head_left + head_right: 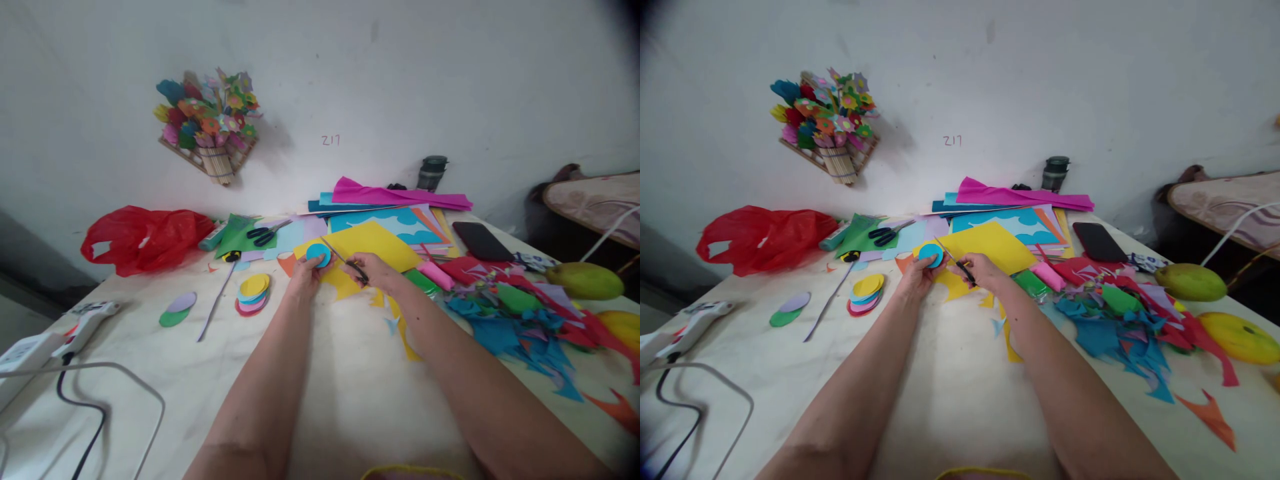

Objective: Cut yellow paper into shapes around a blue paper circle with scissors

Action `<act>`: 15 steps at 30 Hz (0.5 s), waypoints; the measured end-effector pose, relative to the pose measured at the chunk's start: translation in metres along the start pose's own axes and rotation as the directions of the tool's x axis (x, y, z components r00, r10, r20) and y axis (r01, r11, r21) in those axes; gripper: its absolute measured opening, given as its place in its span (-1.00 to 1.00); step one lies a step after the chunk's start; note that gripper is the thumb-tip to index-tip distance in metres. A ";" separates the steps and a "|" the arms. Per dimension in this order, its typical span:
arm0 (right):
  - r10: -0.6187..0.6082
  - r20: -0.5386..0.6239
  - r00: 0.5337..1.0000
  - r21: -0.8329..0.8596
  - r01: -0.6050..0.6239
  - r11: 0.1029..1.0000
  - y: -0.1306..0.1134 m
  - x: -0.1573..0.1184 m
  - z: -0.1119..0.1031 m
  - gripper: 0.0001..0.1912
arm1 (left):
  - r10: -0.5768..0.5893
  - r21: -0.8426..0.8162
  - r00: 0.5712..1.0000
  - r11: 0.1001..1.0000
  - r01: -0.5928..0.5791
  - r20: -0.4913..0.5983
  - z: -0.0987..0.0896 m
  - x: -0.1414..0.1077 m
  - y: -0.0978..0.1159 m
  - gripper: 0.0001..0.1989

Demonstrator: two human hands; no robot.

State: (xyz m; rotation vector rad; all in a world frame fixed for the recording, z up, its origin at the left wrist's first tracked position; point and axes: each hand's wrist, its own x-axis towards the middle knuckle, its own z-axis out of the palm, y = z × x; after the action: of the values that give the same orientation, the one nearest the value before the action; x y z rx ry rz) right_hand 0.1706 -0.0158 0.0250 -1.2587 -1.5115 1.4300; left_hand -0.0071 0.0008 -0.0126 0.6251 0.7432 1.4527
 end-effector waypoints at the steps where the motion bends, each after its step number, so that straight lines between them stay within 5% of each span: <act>1: -0.005 0.003 1.000 0.009 0.005 1.000 0.001 0.000 0.000 -0.62 | 0.002 -0.001 1.000 1.000 -0.002 -0.008 0.000 0.000 0.000 -0.80; 15: -0.069 -0.001 0.998 -0.002 0.069 0.998 0.000 -0.003 0.004 -0.58 | -0.009 -0.028 0.999 1.000 0.008 -0.044 0.007 -0.003 0.002 -0.79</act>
State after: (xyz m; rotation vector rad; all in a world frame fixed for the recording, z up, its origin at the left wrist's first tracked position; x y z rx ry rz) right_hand 0.1672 -0.0197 0.0247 -1.1966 -1.5409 1.3829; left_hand -0.0027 -0.0021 -0.0068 0.5696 0.7583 1.4704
